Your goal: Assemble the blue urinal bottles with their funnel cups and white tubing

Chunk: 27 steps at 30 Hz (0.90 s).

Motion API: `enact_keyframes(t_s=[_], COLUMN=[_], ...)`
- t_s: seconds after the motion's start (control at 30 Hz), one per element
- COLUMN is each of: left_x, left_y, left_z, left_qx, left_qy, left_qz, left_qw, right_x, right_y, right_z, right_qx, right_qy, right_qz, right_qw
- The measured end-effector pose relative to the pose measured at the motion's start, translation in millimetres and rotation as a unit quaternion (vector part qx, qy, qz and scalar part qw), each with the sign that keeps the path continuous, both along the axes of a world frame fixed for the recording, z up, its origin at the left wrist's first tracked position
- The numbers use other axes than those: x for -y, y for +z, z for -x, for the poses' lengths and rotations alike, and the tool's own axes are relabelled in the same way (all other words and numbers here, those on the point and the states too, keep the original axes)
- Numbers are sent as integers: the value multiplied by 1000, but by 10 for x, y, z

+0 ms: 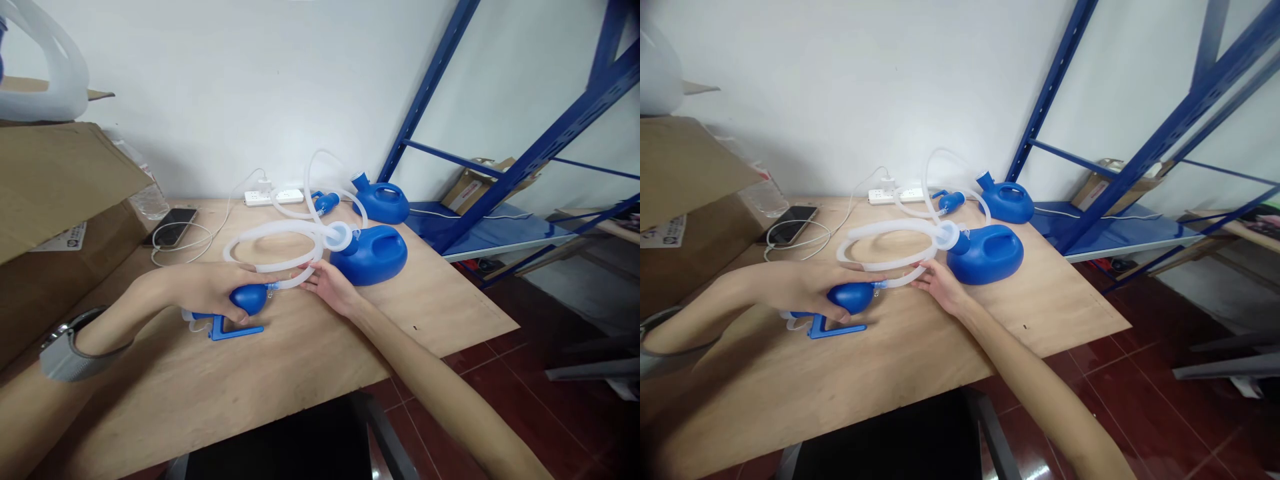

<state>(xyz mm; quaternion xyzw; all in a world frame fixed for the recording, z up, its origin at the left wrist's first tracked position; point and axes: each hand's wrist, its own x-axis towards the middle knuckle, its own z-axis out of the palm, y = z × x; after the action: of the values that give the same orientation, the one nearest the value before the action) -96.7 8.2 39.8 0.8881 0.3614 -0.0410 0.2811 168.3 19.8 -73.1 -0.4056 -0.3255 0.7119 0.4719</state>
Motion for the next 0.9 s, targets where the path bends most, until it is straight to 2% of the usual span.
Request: enact_keyframes(t_s=[0.17,0.4,0.63,0.8,0.9], left_x=[27,19,-37,-17,-16], left_y=[-35,55,54,52,89], left_z=[26,41,63,225,282], left_qx=[21,-25,-64,-69,-96], left_qy=[27,10,13,62,58], left_qz=[4,46,61,1,-2], left_qw=[999,999,996,996,994], right_x=[-41,-67,-11,41,42], right_y=[-15,-45,-86,-18,-3], right_z=[-23,-43,2,0,-19], right_qx=[-42,-47,-22,5,37], right_qy=[-25,-22,-27,-13,-9], right_qz=[6,10,-37,-75,-101], right_qw=[999,999,999,997,994])
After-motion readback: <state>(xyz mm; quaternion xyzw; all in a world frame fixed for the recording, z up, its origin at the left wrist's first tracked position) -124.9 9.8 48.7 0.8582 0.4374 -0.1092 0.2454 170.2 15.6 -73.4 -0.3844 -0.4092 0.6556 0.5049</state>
